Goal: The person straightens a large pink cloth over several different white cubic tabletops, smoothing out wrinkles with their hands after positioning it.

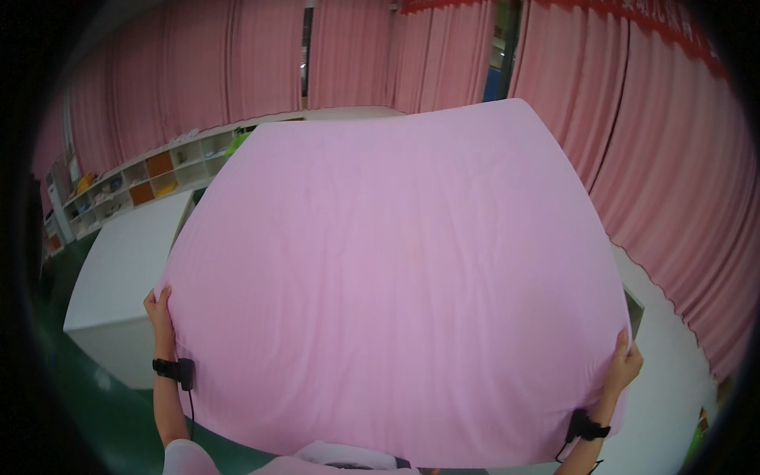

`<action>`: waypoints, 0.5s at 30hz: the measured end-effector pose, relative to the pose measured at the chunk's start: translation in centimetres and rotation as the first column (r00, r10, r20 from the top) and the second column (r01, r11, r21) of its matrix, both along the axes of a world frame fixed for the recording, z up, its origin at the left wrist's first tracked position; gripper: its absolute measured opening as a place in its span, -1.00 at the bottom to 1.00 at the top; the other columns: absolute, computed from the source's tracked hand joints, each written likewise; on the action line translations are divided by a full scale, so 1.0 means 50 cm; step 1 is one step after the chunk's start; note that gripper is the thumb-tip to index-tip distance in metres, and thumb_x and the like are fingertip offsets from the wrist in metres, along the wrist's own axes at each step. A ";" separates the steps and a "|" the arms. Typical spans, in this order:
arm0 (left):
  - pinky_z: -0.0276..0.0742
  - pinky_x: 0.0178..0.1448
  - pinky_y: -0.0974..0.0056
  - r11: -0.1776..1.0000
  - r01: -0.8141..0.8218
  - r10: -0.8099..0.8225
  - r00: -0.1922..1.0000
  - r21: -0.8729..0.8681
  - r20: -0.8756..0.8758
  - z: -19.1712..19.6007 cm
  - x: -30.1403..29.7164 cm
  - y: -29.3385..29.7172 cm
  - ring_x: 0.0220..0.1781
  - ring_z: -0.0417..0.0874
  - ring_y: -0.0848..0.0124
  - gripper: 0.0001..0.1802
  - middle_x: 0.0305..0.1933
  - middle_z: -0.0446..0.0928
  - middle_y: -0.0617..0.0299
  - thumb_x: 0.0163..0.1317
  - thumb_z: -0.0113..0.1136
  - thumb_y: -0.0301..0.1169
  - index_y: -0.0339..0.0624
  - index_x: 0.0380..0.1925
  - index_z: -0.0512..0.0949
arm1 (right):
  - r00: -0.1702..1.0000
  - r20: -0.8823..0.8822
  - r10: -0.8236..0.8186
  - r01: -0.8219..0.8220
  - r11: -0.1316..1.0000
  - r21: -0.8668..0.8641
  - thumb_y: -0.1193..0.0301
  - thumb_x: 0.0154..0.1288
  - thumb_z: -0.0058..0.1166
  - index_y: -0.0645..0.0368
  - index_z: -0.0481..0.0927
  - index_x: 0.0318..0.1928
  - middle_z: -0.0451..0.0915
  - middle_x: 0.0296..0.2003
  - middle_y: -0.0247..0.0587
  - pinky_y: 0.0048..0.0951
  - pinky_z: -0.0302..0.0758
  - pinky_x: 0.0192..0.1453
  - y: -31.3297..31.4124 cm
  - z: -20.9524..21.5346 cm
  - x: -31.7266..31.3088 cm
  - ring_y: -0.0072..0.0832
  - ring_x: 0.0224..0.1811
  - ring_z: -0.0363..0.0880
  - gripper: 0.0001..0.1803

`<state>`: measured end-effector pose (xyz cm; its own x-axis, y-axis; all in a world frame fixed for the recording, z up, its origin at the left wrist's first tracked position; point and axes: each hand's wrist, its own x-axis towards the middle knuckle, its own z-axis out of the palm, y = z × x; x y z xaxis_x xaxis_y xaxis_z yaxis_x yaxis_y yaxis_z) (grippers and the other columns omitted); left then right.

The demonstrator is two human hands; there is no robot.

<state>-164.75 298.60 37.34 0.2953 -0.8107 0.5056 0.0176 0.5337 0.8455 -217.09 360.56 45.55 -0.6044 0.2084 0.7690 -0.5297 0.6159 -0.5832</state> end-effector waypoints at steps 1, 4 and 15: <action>0.36 -0.24 0.40 1.000 0.026 -0.026 1.000 -0.009 0.000 0.009 -0.055 -0.050 -0.39 0.40 0.53 -0.77 -0.43 0.50 0.27 0.12 0.13 -0.38 -0.41 -0.43 0.52 | 1.000 0.000 -0.026 0.026 1.000 -0.009 0.15 0.25 0.00 0.32 0.29 -0.69 0.10 -0.78 -0.47 -0.44 -0.05 -0.60 -0.028 -0.010 -0.030 -0.66 -0.66 0.01 -0.47; 0.36 -0.26 0.41 0.989 0.147 -0.148 0.982 0.016 0.117 0.028 -0.195 -0.169 -0.41 0.40 0.54 -0.76 -0.44 0.49 0.29 0.10 0.14 -0.38 -0.42 -0.44 0.52 | 0.998 0.043 -0.042 0.043 0.999 -0.019 0.16 0.25 0.00 0.30 0.26 -0.68 0.08 -0.77 -0.45 -0.44 -0.04 -0.60 -0.101 -0.066 -0.144 -0.66 -0.65 0.01 -0.48; 0.31 -0.31 0.47 0.933 0.352 -0.334 0.924 -0.076 0.185 0.181 -0.733 -0.683 -0.47 0.36 0.60 -0.71 -0.51 0.46 0.34 0.09 0.16 -0.32 -0.42 -0.48 0.52 | 0.989 0.091 -0.114 0.126 0.983 -0.134 0.22 0.26 0.01 0.28 0.31 -0.67 0.15 -0.72 -0.55 -0.52 0.00 -0.58 -0.448 -0.102 -0.458 -0.72 -0.62 0.04 -0.54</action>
